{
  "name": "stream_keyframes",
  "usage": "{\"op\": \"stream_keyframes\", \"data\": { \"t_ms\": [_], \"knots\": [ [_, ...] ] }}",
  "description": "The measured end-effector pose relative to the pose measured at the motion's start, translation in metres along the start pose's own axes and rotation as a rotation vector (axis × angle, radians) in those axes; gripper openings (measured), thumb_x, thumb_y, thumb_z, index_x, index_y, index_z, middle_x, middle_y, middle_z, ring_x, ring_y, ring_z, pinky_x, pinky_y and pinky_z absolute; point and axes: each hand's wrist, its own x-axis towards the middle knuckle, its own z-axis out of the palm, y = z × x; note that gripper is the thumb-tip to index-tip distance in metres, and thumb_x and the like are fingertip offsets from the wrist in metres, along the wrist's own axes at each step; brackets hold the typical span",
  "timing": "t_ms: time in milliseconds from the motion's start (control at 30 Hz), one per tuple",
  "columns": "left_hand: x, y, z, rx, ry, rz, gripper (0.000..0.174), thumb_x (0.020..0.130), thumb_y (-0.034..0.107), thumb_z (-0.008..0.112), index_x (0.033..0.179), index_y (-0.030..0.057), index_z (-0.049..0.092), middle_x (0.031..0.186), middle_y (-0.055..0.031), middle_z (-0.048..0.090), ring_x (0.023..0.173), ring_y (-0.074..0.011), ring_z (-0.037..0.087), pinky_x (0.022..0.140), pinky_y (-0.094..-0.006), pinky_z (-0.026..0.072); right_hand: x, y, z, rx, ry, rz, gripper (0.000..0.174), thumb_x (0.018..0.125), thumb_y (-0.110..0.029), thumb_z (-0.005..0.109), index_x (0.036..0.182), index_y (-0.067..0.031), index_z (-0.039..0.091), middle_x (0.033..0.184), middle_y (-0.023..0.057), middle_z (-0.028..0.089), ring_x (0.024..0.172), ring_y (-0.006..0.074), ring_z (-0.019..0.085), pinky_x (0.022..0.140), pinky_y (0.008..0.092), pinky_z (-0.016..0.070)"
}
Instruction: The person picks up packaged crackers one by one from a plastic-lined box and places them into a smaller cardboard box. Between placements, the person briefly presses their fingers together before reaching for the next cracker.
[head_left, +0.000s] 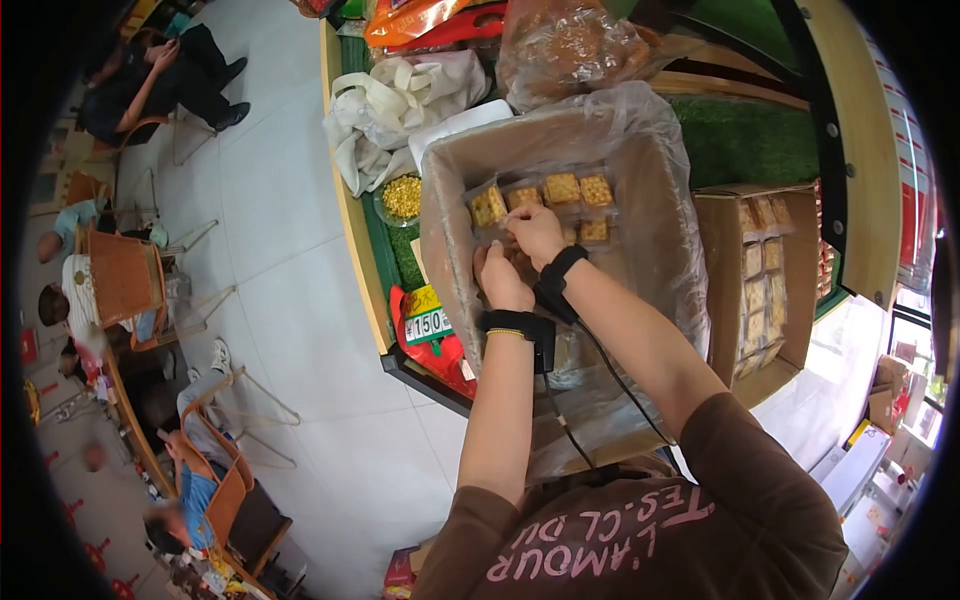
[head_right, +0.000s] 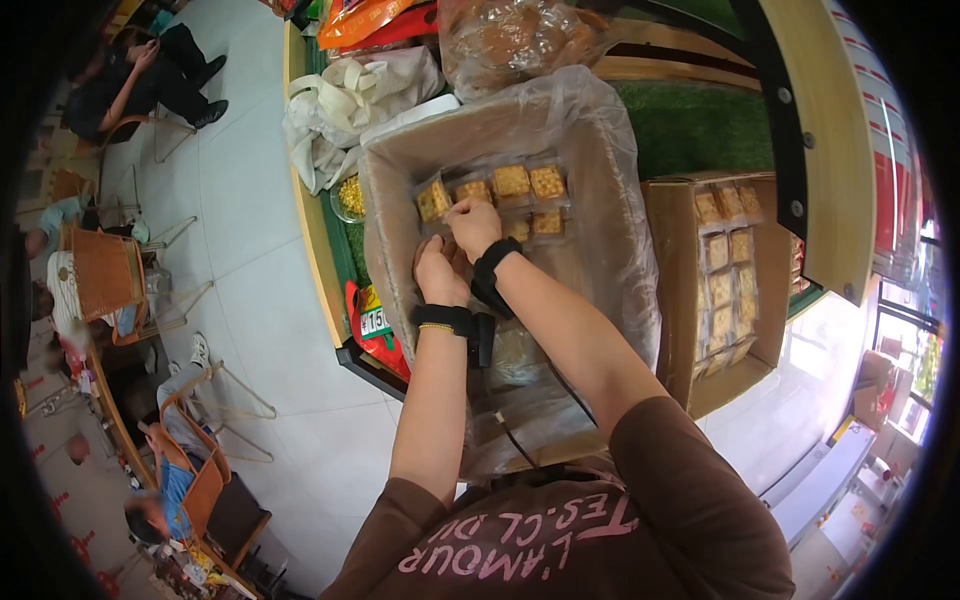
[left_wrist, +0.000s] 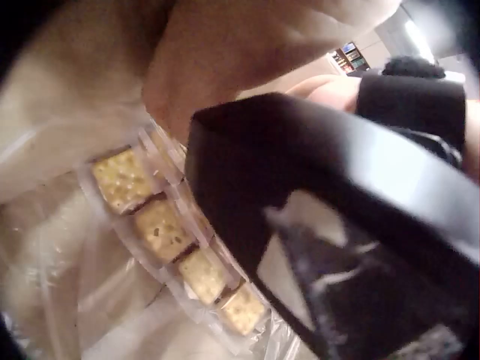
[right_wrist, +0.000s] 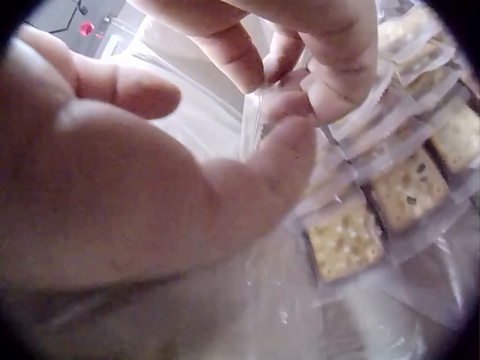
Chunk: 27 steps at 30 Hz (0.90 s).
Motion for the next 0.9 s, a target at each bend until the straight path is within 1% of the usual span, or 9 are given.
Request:
{"op": "stream_keyframes", "data": {
  "t_ms": [100,133,233,367,400,533,667,800,900],
  "knots": [
    [0.002,-0.001,-0.003,-0.102,-0.028,-0.079,0.019,0.085,0.015,0.047,0.099,0.0028,0.047,0.088,-0.0068,0.053,0.074,-0.0184,0.052,0.067,-0.0303,0.0453,-0.033,-0.029,-0.02,0.118,-0.074,0.039,0.005,0.074,-0.004,0.057,0.076,-0.0001,0.056,0.066,0.0074,0.056,0.055,0.0151,0.053,0.049,0.0283,0.0423],
    [0.006,-0.003,-0.008,-0.121,-0.068,-0.091,0.013,0.086,0.014,0.045,0.096,0.0054,0.046,0.083,-0.0069,0.053,0.068,-0.016,0.053,0.061,-0.0269,0.0442,-0.046,-0.039,-0.03,0.104,-0.102,0.055,0.003,0.074,-0.003,0.055,0.074,-0.0002,0.054,0.065,0.0062,0.054,0.056,0.0131,0.052,0.048,0.0255,0.0416],
    [-0.001,-0.004,-0.016,-0.051,-0.256,-0.089,0.016,0.086,0.014,0.047,0.099,0.0052,0.046,0.083,-0.0059,0.054,0.07,-0.0171,0.054,0.061,-0.0291,0.043,-0.077,-0.052,-0.057,0.145,-0.152,0.042,0.004,0.075,-0.003,0.054,0.077,0.0002,0.053,0.067,0.0062,0.055,0.057,0.0123,0.053,0.049,0.024,0.0422],
    [-0.045,-0.01,-0.01,-0.01,-0.437,-0.056,0.024,0.085,0.009,0.049,0.107,0.0047,0.045,0.092,-0.0061,0.055,0.076,-0.0185,0.055,0.065,-0.0311,0.0416,-0.116,-0.062,-0.099,0.133,-0.197,0.025,0.006,0.077,-0.004,0.053,0.08,-0.0007,0.05,0.071,0.0055,0.054,0.062,0.0106,0.053,0.056,0.0216,0.045],
    [-0.062,-0.01,-0.005,0.011,-0.432,-0.056,0.025,0.084,0.007,0.049,0.109,0.004,0.044,0.096,-0.007,0.056,0.079,-0.018,0.055,0.069,-0.0321,0.0413,-0.121,-0.057,-0.109,0.149,-0.19,-0.025,0.012,0.074,-0.004,0.055,0.083,0.0017,0.05,0.07,0.0068,0.055,0.062,0.011,0.053,0.052,0.0227,0.0423],
    [-0.128,-0.023,0.02,0.05,-0.498,0.016,0.028,0.084,0.007,0.049,0.11,0.0031,0.042,0.097,-0.0067,0.054,0.084,-0.0177,0.054,0.073,-0.0346,0.0411,-0.153,-0.06,-0.158,0.157,-0.126,-0.198,0.021,0.074,-0.007,0.058,0.09,0.003,0.049,0.076,0.0072,0.054,0.064,0.0107,0.052,0.054,0.0232,0.0437],
    [-0.188,-0.051,0.053,0.137,-0.554,0.037,0.028,0.083,0.007,0.051,0.109,0.003,0.04,0.096,-0.0081,0.052,0.081,-0.018,0.054,0.072,-0.0328,0.0422,-0.176,-0.071,-0.218,0.233,-0.073,-0.271,0.026,0.076,-0.008,0.058,0.097,0.0027,0.047,0.08,0.0077,0.054,0.067,0.0103,0.052,0.055,0.0225,0.0442],
    [-0.217,-0.098,0.088,0.191,-0.591,0.118,0.017,0.082,0.003,0.049,0.099,0.0022,0.044,0.094,-0.0098,0.054,0.077,-0.0186,0.055,0.068,-0.0317,0.045,-0.188,-0.082,-0.28,0.343,-0.019,-0.252,0.024,0.078,-0.008,0.056,0.098,0.0031,0.047,0.081,0.0064,0.055,0.068,0.01,0.053,0.056,0.0209,0.0442],
    [-0.239,-0.124,0.114,0.242,-0.649,0.077,0.018,0.082,0.003,0.051,0.099,0.0032,0.044,0.091,-0.0078,0.054,0.079,-0.0174,0.055,0.068,-0.0311,0.0454,-0.18,-0.079,-0.325,0.413,0.018,-0.225,0.025,0.08,-0.008,0.055,0.1,0.0036,0.047,0.083,0.0077,0.055,0.068,0.0112,0.054,0.056,0.0213,0.0447]
  ]
}}
